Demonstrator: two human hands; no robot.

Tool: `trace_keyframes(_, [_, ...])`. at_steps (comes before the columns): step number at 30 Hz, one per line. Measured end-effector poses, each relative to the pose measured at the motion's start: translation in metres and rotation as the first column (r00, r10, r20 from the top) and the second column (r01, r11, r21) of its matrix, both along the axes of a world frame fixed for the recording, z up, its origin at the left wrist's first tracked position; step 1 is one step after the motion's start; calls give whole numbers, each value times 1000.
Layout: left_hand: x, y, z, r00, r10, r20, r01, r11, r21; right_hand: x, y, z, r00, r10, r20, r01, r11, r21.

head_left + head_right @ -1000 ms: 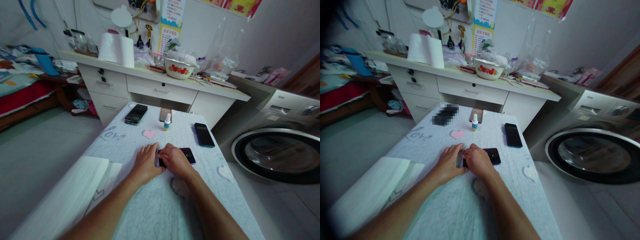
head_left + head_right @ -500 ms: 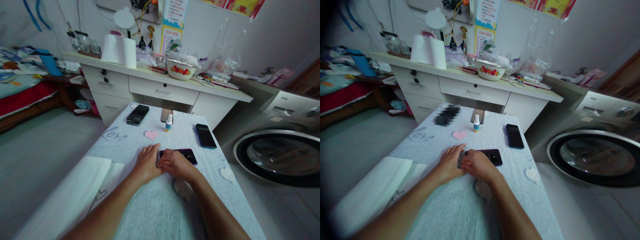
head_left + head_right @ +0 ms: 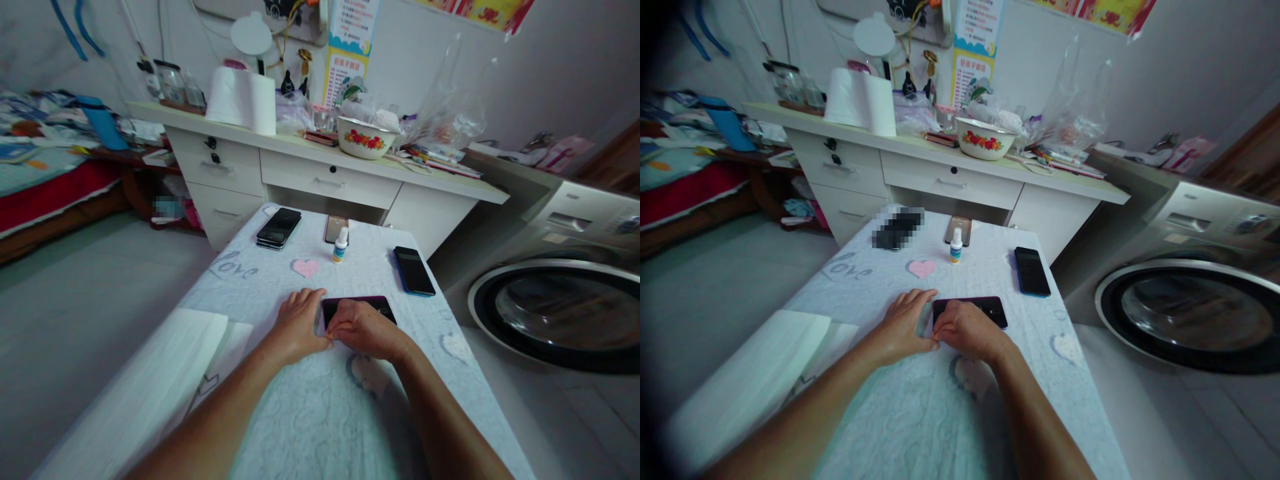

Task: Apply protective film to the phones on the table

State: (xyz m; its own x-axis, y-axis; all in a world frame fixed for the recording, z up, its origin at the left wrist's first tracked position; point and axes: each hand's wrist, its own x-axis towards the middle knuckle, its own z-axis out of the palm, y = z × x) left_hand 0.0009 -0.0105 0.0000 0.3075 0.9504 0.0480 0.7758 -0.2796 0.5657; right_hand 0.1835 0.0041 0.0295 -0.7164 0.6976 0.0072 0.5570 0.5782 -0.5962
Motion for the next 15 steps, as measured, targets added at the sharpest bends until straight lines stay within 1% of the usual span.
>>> trace_keyframes(7, [-1,-1,1,1000,-3,-5,3,1000,-3,-3,-11,7,997,-78,20,77,997,26])
trace_keyframes(9, [0,-1,2,1000,-2,-7,2,1000,0,-2,-15,7,996,-88,20,88,996,12])
trace_keyframes(15, [1,-1,2,1000,7,-23,-7,1000,-5,5,-15,1,990,-126,-55,124,991,-42])
